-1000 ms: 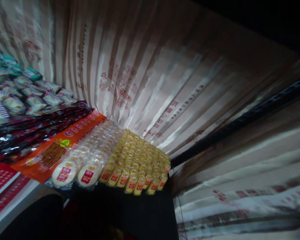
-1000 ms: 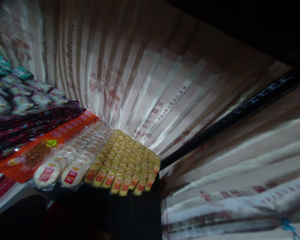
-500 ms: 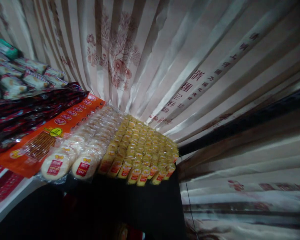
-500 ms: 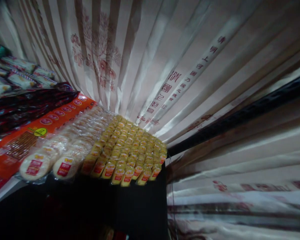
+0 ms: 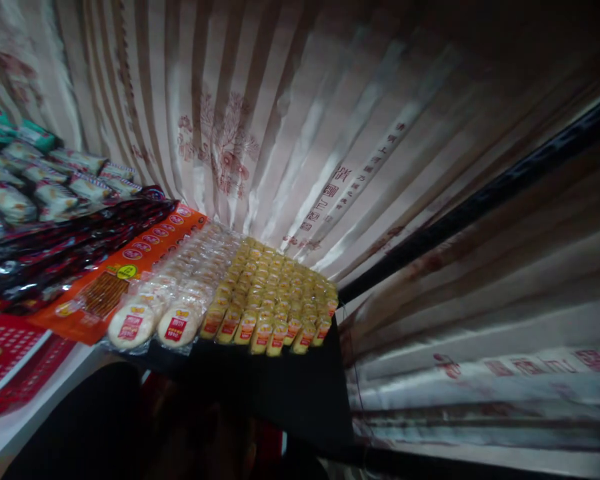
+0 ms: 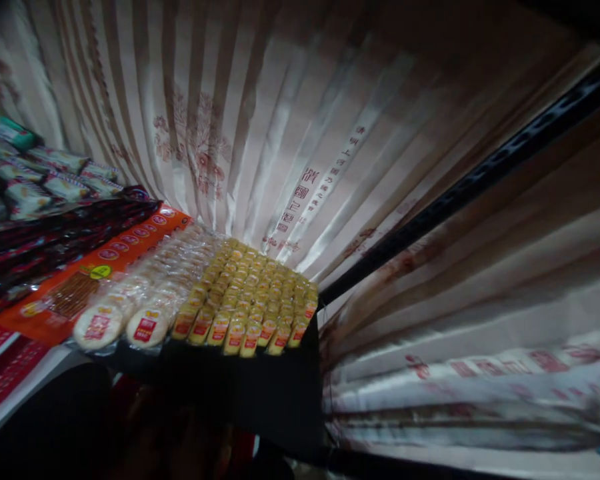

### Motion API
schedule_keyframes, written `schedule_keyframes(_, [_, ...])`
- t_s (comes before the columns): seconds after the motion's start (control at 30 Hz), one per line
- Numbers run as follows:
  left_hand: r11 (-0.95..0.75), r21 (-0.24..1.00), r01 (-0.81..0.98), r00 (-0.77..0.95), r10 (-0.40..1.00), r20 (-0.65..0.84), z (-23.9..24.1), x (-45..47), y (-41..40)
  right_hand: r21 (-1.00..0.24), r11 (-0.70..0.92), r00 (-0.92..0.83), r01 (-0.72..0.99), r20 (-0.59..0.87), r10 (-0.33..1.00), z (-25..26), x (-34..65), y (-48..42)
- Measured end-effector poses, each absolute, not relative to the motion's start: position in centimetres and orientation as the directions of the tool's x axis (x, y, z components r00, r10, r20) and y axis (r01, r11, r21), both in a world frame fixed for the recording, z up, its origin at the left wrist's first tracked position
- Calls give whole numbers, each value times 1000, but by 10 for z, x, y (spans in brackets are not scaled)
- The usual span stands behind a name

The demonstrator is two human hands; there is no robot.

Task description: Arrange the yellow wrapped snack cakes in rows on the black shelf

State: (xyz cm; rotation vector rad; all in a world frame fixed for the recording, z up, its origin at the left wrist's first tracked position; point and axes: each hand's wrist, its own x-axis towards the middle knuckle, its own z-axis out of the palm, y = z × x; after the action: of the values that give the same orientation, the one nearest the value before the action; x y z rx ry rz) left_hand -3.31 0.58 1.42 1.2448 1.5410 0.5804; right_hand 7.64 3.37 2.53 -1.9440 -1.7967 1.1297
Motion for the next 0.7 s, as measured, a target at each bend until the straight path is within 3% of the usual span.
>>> schedule_keyframes(0.23, [335, 832, 442, 53, 916, -397, 7, -44, 13, -699, -243, 51, 672, -284, 958, 47, 73, 12])
schedule_keyframes(0.43, [202, 941, 272, 62, 972, -227, 34, -53, -7, -806, -117, 15, 580, -133, 991, 81, 80, -5])
schedule_keyframes(0.53, [205, 948, 244, 36, 975, -220, 60, -52, -9, -901, -97, -25, 422, -119, 993, 94, 86, -5])
schedule_keyframes(0.7, [101, 988, 113, 230, 965, -125, 92, -36, -6, -996, -69, 43, 63, -66, 997, 119, 97, 4])
